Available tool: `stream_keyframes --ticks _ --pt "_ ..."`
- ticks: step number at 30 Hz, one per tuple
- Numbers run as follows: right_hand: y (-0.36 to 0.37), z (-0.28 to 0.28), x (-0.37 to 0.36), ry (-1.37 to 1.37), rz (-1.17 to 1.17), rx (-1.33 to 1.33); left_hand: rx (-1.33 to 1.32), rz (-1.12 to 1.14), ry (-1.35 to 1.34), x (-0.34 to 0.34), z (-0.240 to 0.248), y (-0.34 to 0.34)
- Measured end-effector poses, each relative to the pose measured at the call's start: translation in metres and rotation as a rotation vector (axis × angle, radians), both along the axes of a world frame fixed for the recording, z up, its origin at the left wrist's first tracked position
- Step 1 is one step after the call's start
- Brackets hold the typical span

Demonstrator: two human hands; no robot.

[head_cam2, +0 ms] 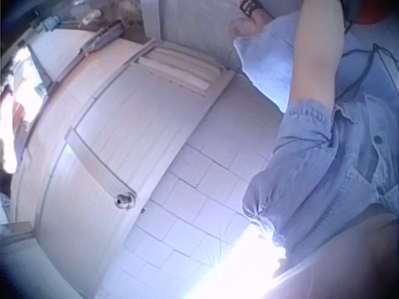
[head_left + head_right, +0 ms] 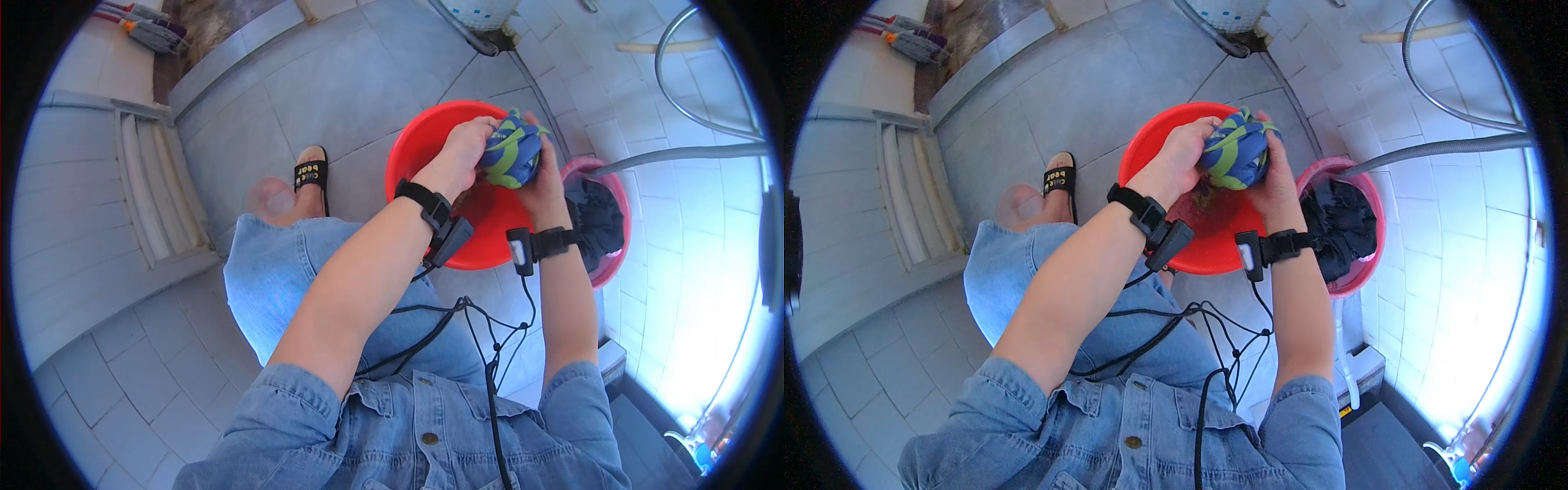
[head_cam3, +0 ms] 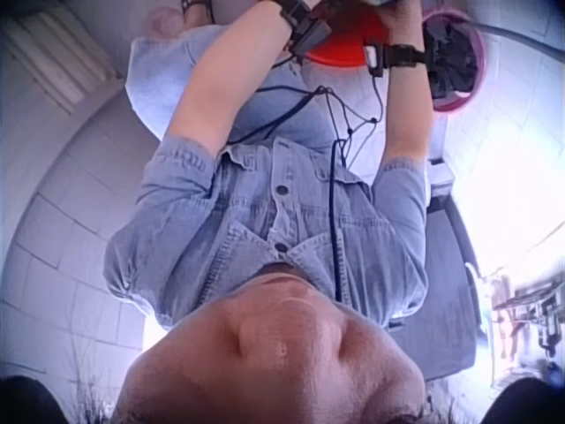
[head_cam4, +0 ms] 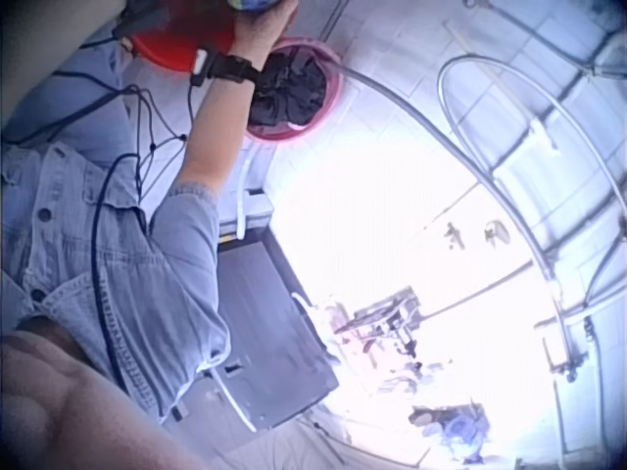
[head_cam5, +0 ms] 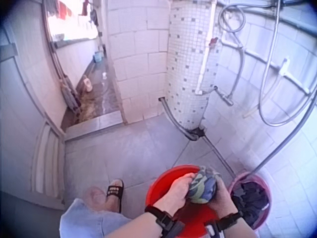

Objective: The person washes several clothes in a bucket of water by hand, squeezing and rubbing them before moving them to another bucket.

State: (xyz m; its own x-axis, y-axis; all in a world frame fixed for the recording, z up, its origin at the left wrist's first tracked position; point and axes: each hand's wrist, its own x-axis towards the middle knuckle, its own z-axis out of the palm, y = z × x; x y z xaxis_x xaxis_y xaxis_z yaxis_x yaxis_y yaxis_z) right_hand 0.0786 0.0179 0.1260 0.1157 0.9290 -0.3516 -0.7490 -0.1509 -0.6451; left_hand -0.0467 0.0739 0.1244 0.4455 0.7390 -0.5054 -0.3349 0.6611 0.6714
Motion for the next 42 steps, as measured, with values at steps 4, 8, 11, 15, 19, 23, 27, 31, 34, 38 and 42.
stream_keyframes --ticks 4,8,11,15,19,23,27,31,34,38,42 --pt "-0.007 0.015 0.009 -0.283 -0.056 0.246 -0.252 -0.118 0.069 0.000 0.035 -0.001" --pt "-0.015 0.011 -0.007 -0.415 -0.083 0.295 -0.420 0.027 -0.363 0.003 0.018 -0.003" --pt "-0.011 0.014 -0.021 -0.281 -0.154 0.156 -0.113 0.190 -0.160 0.006 -0.012 0.002" --pt "-0.003 -0.003 -0.014 -0.040 -0.144 -0.127 0.222 0.188 0.199 0.014 -0.005 -0.009" --pt "0.000 -0.020 -0.003 0.043 -0.006 -0.179 0.724 0.103 0.623 0.020 0.003 -0.018" --pt "0.000 -0.021 0.000 0.100 0.177 -0.185 1.086 0.048 0.791 0.018 0.009 -0.022" --pt "-0.005 -0.020 0.003 0.054 0.277 -0.301 1.095 -0.065 0.797 0.016 0.005 -0.025" --pt "-0.017 -0.039 0.017 -0.057 0.211 -0.271 0.945 -0.336 0.884 0.008 0.000 -0.019" --pt "-0.028 -0.041 0.028 -0.198 0.252 -0.276 0.898 -0.317 0.929 -0.001 -0.005 -0.010" --pt "-0.026 -0.059 0.033 -0.519 0.472 -0.335 0.894 -0.281 0.866 -0.006 -0.007 -0.006" --pt "-0.008 -0.087 0.035 -0.914 0.287 -0.093 0.901 -0.437 0.634 0.000 0.017 -0.010"
